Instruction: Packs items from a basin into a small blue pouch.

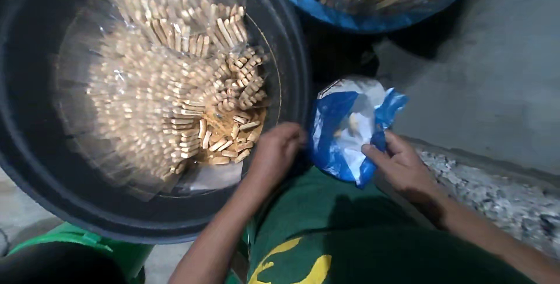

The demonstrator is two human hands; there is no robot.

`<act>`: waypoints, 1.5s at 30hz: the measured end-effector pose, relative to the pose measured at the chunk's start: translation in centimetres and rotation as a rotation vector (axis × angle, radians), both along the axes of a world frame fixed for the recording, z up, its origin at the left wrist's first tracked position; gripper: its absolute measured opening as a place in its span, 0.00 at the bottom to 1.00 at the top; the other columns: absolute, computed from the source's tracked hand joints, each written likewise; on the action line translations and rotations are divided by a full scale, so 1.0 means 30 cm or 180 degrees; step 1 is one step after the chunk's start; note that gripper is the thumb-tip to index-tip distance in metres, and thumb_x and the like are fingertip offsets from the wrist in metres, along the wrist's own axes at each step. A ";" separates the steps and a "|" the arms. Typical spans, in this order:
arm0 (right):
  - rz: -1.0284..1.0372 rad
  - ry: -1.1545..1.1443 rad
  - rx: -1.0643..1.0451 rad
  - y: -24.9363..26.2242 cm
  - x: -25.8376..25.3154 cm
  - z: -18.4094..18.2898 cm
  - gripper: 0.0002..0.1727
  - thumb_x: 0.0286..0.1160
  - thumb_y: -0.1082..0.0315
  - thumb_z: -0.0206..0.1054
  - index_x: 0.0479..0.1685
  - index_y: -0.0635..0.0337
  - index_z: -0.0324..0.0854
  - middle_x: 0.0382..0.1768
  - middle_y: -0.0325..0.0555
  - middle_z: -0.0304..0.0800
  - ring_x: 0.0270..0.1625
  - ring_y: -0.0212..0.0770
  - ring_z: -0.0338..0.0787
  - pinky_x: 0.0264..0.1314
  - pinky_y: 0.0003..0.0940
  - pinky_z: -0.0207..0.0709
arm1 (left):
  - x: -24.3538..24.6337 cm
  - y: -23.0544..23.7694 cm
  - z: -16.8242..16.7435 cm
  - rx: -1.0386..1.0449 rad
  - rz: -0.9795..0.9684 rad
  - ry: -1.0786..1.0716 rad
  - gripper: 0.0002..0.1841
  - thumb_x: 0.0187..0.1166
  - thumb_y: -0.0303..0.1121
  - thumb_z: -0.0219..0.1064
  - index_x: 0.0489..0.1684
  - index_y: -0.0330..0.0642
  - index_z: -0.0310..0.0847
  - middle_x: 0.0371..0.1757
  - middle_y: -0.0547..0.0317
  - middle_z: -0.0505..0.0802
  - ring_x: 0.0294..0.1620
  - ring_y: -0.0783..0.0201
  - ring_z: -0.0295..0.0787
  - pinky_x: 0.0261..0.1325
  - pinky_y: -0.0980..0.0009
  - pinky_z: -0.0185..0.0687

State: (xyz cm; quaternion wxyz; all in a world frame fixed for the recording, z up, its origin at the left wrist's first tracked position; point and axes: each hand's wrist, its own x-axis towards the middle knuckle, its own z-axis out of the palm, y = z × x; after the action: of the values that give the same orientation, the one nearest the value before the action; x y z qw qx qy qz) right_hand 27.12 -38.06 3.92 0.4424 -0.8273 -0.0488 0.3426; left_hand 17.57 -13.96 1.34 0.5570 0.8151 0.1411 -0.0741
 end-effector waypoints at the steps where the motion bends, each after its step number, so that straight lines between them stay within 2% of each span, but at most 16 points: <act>1: 0.0073 -0.0034 -0.0112 0.001 0.002 0.003 0.15 0.78 0.66 0.60 0.58 0.66 0.79 0.43 0.32 0.88 0.44 0.13 0.86 0.49 0.13 0.82 | -0.011 0.057 -0.052 0.0378 -0.0133 0.0525 0.09 0.81 0.19 0.60 0.42 0.31 0.89 0.44 0.45 0.93 0.44 0.52 0.92 0.53 0.53 0.87; 4: 0.0497 -0.0181 -0.0315 -0.001 0.004 -0.005 0.16 0.80 0.64 0.59 0.55 0.68 0.82 0.43 0.42 0.88 0.44 0.19 0.86 0.48 0.19 0.81 | -0.018 0.169 -0.265 0.1185 -0.0292 0.1591 0.17 0.83 0.18 0.58 0.65 0.35 0.85 0.66 0.35 0.88 0.62 0.32 0.87 0.64 0.35 0.79; 7: 0.1034 -0.0303 -0.0328 -0.001 0.009 -0.028 0.17 0.81 0.63 0.57 0.53 0.67 0.84 0.42 0.49 0.88 0.43 0.30 0.86 0.48 0.29 0.81 | 0.028 0.192 -0.386 0.1822 -0.0877 0.2151 0.22 0.82 0.19 0.60 0.74 0.40 0.80 0.74 0.35 0.82 0.63 0.29 0.86 0.59 0.33 0.82; 9: 0.1264 -0.0441 -0.0366 0.005 0.015 -0.030 0.16 0.82 0.63 0.56 0.48 0.67 0.84 0.39 0.50 0.87 0.40 0.34 0.85 0.45 0.31 0.80 | 0.063 0.189 -0.412 0.1993 -0.1272 0.2503 0.21 0.83 0.21 0.61 0.74 0.41 0.80 0.70 0.30 0.83 0.62 0.26 0.85 0.57 0.31 0.81; 12: 0.1324 -0.0527 -0.0463 0.001 0.021 -0.033 0.16 0.82 0.62 0.56 0.46 0.66 0.84 0.37 0.50 0.86 0.39 0.36 0.85 0.44 0.33 0.80 | 0.040 0.215 -0.435 0.2087 -0.1349 0.2177 0.19 0.86 0.26 0.60 0.73 0.45 0.80 0.64 0.31 0.87 0.56 0.27 0.88 0.52 0.31 0.82; 14: 0.1275 -0.0595 -0.0510 -0.001 0.027 -0.032 0.16 0.82 0.62 0.57 0.45 0.67 0.84 0.36 0.50 0.86 0.38 0.36 0.85 0.42 0.33 0.80 | -0.006 0.247 -0.427 0.1911 -0.1007 0.1819 0.19 0.84 0.30 0.64 0.73 0.46 0.80 0.67 0.31 0.85 0.56 0.28 0.89 0.52 0.32 0.83; 16: 0.1229 -0.0654 -0.0507 -0.003 0.029 -0.039 0.16 0.82 0.61 0.57 0.43 0.67 0.84 0.34 0.49 0.85 0.36 0.35 0.84 0.40 0.32 0.79 | -0.067 0.275 -0.390 0.1510 -0.0424 0.1635 0.20 0.80 0.33 0.71 0.69 0.40 0.82 0.70 0.30 0.82 0.61 0.29 0.86 0.58 0.31 0.81; 19: 0.1260 -0.0588 -0.0467 0.002 0.030 -0.047 0.16 0.82 0.61 0.57 0.44 0.66 0.83 0.35 0.48 0.85 0.37 0.34 0.84 0.41 0.32 0.79 | -0.189 0.302 -0.363 0.0938 0.0471 0.1297 0.18 0.78 0.32 0.72 0.59 0.27 0.81 0.57 0.32 0.87 0.53 0.38 0.88 0.55 0.40 0.83; 22: 0.1350 -0.0538 -0.0385 0.019 0.031 -0.050 0.16 0.82 0.62 0.57 0.45 0.65 0.84 0.38 0.48 0.87 0.39 0.33 0.86 0.43 0.32 0.81 | -0.247 0.288 -0.318 0.0671 0.0675 0.1528 0.17 0.82 0.32 0.68 0.61 0.27 0.76 0.43 0.38 0.90 0.44 0.45 0.91 0.52 0.45 0.85; 24: 0.1468 -0.0460 -0.0343 0.032 0.032 -0.053 0.16 0.82 0.62 0.57 0.46 0.66 0.85 0.39 0.50 0.87 0.40 0.35 0.86 0.45 0.34 0.81 | -0.232 0.262 -0.320 0.0514 0.0288 0.1897 0.23 0.85 0.31 0.65 0.76 0.31 0.72 0.51 0.35 0.91 0.52 0.41 0.91 0.61 0.42 0.82; 26: 0.1576 -0.0416 -0.0303 0.045 0.030 -0.057 0.16 0.82 0.61 0.57 0.45 0.66 0.84 0.38 0.49 0.86 0.39 0.35 0.86 0.44 0.34 0.81 | -0.194 0.226 -0.344 0.0442 0.0107 0.2109 0.22 0.85 0.35 0.66 0.73 0.33 0.77 0.61 0.33 0.89 0.63 0.37 0.87 0.70 0.39 0.77; 30: 0.1647 -0.0497 -0.0265 0.049 0.027 -0.055 0.16 0.83 0.60 0.57 0.45 0.65 0.84 0.37 0.47 0.86 0.40 0.33 0.86 0.45 0.32 0.82 | -0.126 0.136 -0.382 0.0872 0.0044 0.2112 0.22 0.79 0.42 0.74 0.66 0.39 0.83 0.60 0.30 0.88 0.65 0.28 0.83 0.67 0.31 0.74; 35: 0.1597 -0.0676 -0.0216 0.039 0.019 -0.050 0.17 0.82 0.61 0.57 0.49 0.65 0.85 0.40 0.48 0.89 0.42 0.32 0.88 0.48 0.29 0.83 | -0.115 0.094 -0.394 0.1257 -0.0248 0.2222 0.21 0.86 0.35 0.63 0.77 0.50 0.78 0.70 0.32 0.83 0.69 0.28 0.80 0.65 0.35 0.77; 39: 0.1566 -0.0690 -0.0191 0.030 0.017 -0.042 0.17 0.82 0.62 0.57 0.50 0.66 0.85 0.40 0.49 0.89 0.41 0.31 0.88 0.47 0.27 0.83 | -0.131 0.169 -0.373 0.0609 -0.0763 0.2227 0.22 0.85 0.34 0.65 0.76 0.41 0.76 0.64 0.29 0.86 0.66 0.31 0.84 0.68 0.34 0.75; 42: 0.1559 -0.0686 -0.0154 0.031 0.014 -0.051 0.17 0.82 0.62 0.57 0.50 0.67 0.85 0.41 0.50 0.89 0.41 0.33 0.88 0.48 0.30 0.83 | -0.157 0.193 -0.368 0.0166 -0.0731 0.2081 0.22 0.84 0.36 0.68 0.73 0.36 0.77 0.64 0.31 0.87 0.67 0.34 0.83 0.72 0.36 0.73; 45: 0.1608 -0.0589 -0.0138 0.049 0.010 -0.053 0.17 0.83 0.61 0.57 0.48 0.66 0.85 0.39 0.49 0.88 0.40 0.33 0.87 0.46 0.30 0.83 | -0.174 0.182 -0.387 0.0062 -0.0566 0.2036 0.20 0.84 0.34 0.69 0.70 0.35 0.77 0.61 0.31 0.86 0.63 0.35 0.84 0.68 0.38 0.75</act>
State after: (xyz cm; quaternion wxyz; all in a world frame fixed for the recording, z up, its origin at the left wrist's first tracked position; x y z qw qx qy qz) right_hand 27.42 -36.60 2.32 0.3187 -0.8260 -0.2866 0.3661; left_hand 12.36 -8.50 -10.28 0.4680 0.7649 0.2379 -0.3733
